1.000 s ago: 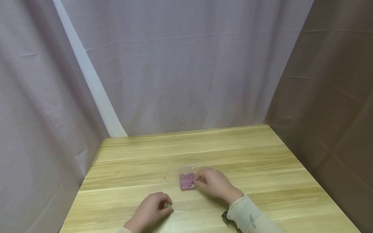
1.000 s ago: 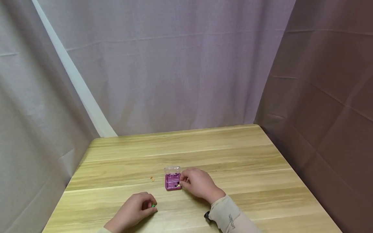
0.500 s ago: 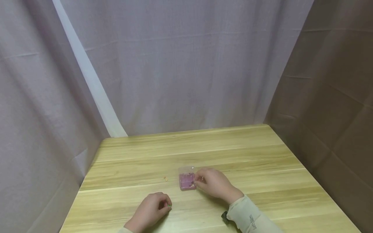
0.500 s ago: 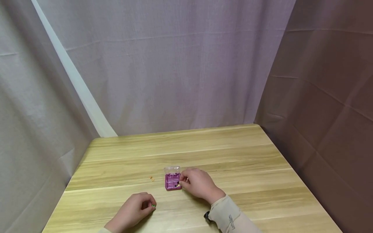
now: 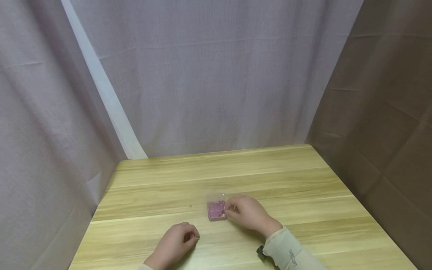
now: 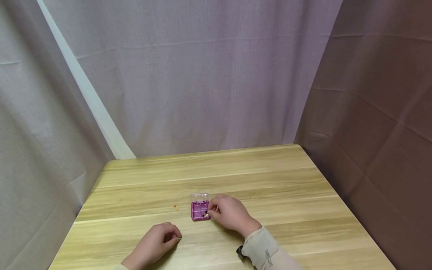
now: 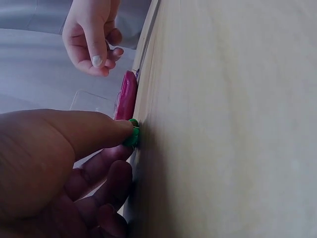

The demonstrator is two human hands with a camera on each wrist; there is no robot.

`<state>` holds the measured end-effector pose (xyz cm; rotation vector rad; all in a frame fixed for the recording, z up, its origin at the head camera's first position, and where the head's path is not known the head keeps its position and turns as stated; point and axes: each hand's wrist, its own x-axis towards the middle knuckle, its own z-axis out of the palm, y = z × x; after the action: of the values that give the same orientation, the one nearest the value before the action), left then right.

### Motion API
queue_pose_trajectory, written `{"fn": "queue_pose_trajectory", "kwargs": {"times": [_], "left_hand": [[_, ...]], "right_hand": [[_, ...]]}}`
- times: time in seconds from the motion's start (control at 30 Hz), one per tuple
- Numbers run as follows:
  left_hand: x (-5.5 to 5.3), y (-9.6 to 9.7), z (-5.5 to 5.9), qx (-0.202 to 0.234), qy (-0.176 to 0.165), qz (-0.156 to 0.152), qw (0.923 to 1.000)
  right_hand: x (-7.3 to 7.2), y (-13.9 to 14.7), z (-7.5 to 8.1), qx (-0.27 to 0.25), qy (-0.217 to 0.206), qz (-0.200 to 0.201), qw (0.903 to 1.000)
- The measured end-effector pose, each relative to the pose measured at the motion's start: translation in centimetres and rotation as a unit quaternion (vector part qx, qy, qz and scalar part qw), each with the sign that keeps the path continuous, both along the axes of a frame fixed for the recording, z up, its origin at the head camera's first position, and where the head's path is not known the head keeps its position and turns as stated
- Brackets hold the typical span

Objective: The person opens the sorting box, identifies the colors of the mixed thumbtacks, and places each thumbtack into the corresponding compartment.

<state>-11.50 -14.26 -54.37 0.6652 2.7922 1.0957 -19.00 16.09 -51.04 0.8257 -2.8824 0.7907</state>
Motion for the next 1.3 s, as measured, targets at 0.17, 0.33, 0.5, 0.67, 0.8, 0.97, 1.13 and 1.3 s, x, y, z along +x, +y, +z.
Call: {"fn": "queue_pose_trajectory", "kwargs": {"times": [0.17,0.33,0.5,0.67,0.8,0.97,1.13,1.3], "left_hand": [[0.0,0.0,0.3,0.001,-0.011,-0.004,0.9999],[-0.2,0.0,0.3,-0.003,-0.008,-0.004,1.0],[-0.3,0.0,0.3,0.001,0.001,0.001,1.0],[-0.3,0.1,0.6,0.004,0.01,0.002,0.9999],[-0.3,0.1,1.1,0.006,0.013,0.003,0.9999],[-0.8,0.2,1.5,0.001,0.034,0.005,0.9994],[-1.6,0.8,1.6,-0.006,0.041,0.008,0.9991],[-2.3,1.6,2.0,0.003,0.03,0.011,0.9995]], "right_hand": [[0.0,0.0,0.1,-0.002,-0.001,0.001,1.0],[0.1,0.0,0.2,-0.009,-0.005,0.001,0.9999],[0.2,0.0,0.2,-0.012,-0.01,0.001,0.9999],[0.0,0.1,0.0,-0.01,-0.008,-0.003,0.9999],[0.0,0.2,-0.1,-0.01,-0.005,-0.002,0.9999],[0.0,0.3,-0.1,-0.013,-0.011,-0.002,0.9999],[0.0,0.4,-0.1,-0.019,-0.015,0.002,0.9997],[0.0,0.5,-0.5,-0.013,-0.016,0.003,0.9998]]}}
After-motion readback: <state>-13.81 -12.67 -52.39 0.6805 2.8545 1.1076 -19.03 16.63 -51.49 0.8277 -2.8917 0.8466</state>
